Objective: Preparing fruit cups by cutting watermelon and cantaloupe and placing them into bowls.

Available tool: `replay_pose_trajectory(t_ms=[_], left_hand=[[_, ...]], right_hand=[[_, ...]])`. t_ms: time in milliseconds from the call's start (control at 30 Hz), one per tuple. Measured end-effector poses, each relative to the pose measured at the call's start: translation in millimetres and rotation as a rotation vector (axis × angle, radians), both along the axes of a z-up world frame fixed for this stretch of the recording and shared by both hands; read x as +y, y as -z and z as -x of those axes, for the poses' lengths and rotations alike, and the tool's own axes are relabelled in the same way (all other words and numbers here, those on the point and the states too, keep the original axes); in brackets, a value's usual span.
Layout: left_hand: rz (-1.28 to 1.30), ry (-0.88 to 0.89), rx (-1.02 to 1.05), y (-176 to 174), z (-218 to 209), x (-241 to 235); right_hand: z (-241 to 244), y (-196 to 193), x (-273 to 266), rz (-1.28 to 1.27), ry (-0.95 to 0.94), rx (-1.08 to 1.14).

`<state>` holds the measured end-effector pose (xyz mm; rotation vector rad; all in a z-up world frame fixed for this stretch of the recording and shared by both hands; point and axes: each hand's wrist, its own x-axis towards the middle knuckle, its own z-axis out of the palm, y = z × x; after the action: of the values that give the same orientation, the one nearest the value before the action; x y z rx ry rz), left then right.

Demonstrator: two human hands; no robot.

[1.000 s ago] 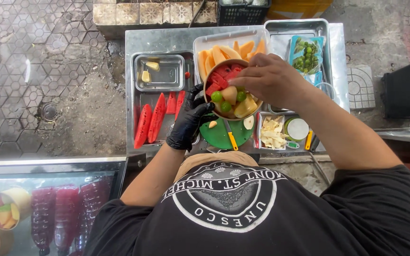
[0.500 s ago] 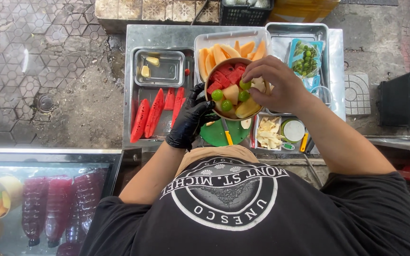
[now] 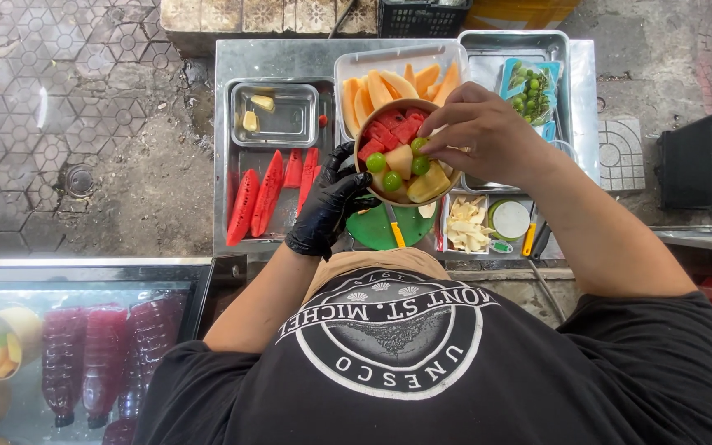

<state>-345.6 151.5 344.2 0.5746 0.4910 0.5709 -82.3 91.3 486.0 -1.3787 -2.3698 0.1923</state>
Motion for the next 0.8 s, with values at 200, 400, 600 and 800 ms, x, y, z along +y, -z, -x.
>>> replay_pose_trajectory(t_ms=[200,400,600,800], left_hand=[[0.0,-0.009,0.003,2,0,1],[-0.031,-0.009,0.003,5,-1,-1],[-0.043,0.005,0.076,9,0,-5],[-0.025,0.008,0.07,3,1,-9]], right_hand=[[5,-3,-5,-0.124,0.083,0.161],[66,-15,9,-0.102,-0.082,0.005],[65,-3,14,0.015,0.005,-0.045],[67,-13,17,0.044,0.005,0.008]])
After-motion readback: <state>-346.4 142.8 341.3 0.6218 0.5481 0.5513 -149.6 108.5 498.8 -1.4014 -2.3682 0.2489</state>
